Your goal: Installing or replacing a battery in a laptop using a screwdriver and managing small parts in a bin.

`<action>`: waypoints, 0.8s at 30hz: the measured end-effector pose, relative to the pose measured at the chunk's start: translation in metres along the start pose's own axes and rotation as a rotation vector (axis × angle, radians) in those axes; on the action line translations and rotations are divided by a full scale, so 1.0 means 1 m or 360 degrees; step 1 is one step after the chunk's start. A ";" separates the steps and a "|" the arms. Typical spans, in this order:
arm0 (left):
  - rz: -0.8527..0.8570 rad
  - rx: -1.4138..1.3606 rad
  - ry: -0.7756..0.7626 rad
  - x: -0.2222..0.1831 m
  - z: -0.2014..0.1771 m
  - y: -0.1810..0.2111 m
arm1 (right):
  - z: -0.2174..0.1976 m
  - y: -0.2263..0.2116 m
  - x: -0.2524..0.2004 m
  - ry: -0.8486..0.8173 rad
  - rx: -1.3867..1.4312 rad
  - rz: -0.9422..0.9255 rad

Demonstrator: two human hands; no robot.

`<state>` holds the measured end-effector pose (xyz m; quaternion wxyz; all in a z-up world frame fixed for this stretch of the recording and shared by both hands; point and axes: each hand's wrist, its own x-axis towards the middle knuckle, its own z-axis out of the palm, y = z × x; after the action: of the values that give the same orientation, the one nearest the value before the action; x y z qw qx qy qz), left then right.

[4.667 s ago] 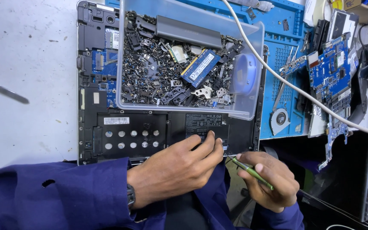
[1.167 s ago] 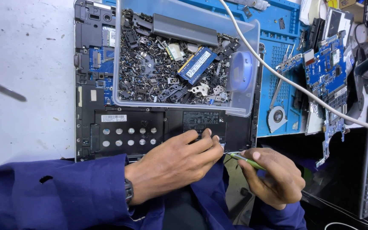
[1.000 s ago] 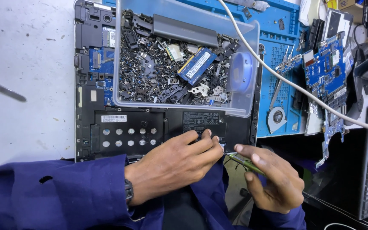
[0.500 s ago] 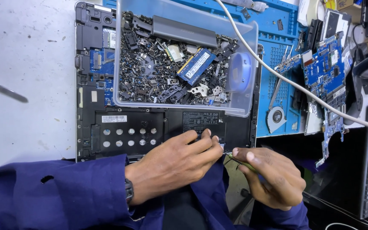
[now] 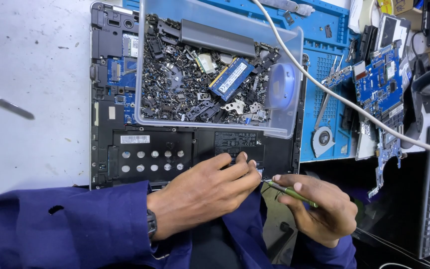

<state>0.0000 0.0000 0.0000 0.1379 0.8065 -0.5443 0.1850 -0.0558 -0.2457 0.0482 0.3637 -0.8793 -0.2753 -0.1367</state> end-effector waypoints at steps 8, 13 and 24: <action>0.0001 0.0023 -0.0002 0.001 -0.001 -0.001 | 0.001 0.001 -0.006 0.0012 -0.0046 -0.0040; -0.0001 0.0018 -0.0002 0.001 -0.001 0.000 | 0.002 -0.001 -0.008 0.0064 -0.0283 -0.0050; -0.0003 0.0012 -0.0008 0.001 -0.001 -0.001 | 0.000 0.001 -0.011 0.0026 -0.0262 -0.0052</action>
<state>0.0010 0.0001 0.0008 0.1337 0.8081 -0.5430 0.1850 -0.0643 -0.2506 0.0431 0.2902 -0.9005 -0.2745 -0.1720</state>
